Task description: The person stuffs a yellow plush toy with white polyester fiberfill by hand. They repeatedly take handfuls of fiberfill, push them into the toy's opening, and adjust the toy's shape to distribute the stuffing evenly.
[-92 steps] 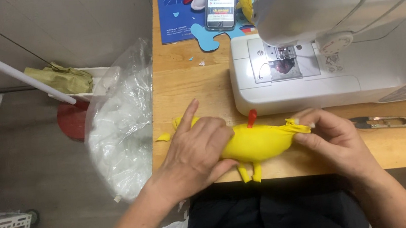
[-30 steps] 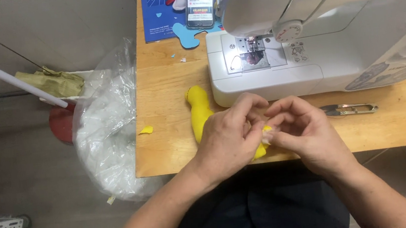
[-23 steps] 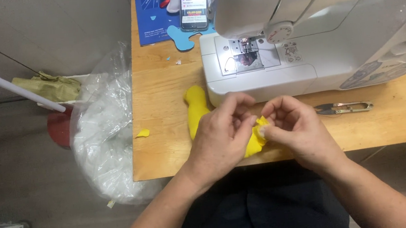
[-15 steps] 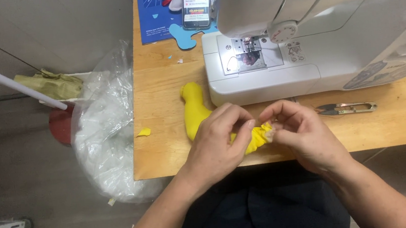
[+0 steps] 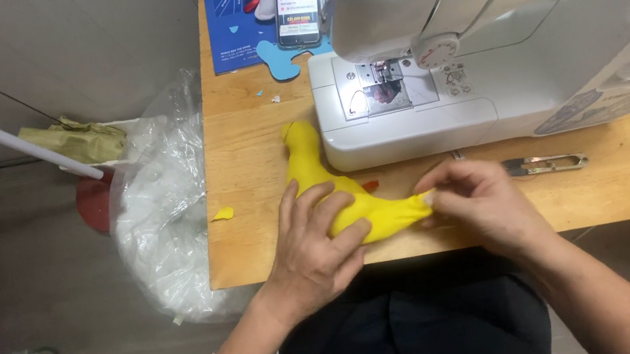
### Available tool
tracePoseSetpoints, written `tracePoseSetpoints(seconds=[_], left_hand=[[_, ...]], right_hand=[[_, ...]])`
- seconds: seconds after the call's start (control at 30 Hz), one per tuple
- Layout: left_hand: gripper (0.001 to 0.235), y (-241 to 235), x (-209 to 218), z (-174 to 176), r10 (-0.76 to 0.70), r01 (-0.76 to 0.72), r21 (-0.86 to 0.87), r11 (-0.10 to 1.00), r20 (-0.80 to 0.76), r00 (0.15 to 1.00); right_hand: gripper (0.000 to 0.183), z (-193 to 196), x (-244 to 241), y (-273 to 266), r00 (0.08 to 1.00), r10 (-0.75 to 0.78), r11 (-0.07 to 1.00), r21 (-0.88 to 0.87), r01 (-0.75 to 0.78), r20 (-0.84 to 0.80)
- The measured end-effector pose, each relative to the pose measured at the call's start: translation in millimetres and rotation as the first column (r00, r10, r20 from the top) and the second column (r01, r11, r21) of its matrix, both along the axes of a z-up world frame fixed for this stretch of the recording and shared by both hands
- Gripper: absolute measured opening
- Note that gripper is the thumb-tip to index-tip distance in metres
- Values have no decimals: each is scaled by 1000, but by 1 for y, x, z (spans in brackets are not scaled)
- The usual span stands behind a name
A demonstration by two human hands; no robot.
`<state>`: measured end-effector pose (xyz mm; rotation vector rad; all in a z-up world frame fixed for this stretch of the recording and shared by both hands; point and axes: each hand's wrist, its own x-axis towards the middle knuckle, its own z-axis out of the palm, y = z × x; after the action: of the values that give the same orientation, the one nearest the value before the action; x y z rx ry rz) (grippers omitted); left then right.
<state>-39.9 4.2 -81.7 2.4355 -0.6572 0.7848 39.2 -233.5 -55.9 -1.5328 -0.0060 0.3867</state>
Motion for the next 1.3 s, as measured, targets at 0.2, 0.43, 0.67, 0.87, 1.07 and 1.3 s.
tracePoseSetpoints(seconds=[0.2,0.43,0.67,0.87,1.07,1.3], left_hand=[[13,10,-10,23,-67,68,31,997,-20,998],[68,7,0,25,-12,8,181,983,18,1000],[33,6,11,35,-46,46,255,966,-7,999],[42,6,6,64,-21,41,145,989,-140,990],[4,-37,0,88,-6,-16,-288,957,-76,997],[7,-54,10,69,-43,43,-300,953,7,999]], right_hand=[[7,13,5,-17,984,94,993,-89,-81,154],[8,6,15,-21,960,273,960,43,-276,59],[11,12,15,-23,990,108,994,-44,-104,86],[20,17,7,-17,993,112,993,-25,-112,19],[28,23,-7,-6,996,54,998,34,-56,69],[31,24,-13,-9,983,111,993,18,-115,143]])
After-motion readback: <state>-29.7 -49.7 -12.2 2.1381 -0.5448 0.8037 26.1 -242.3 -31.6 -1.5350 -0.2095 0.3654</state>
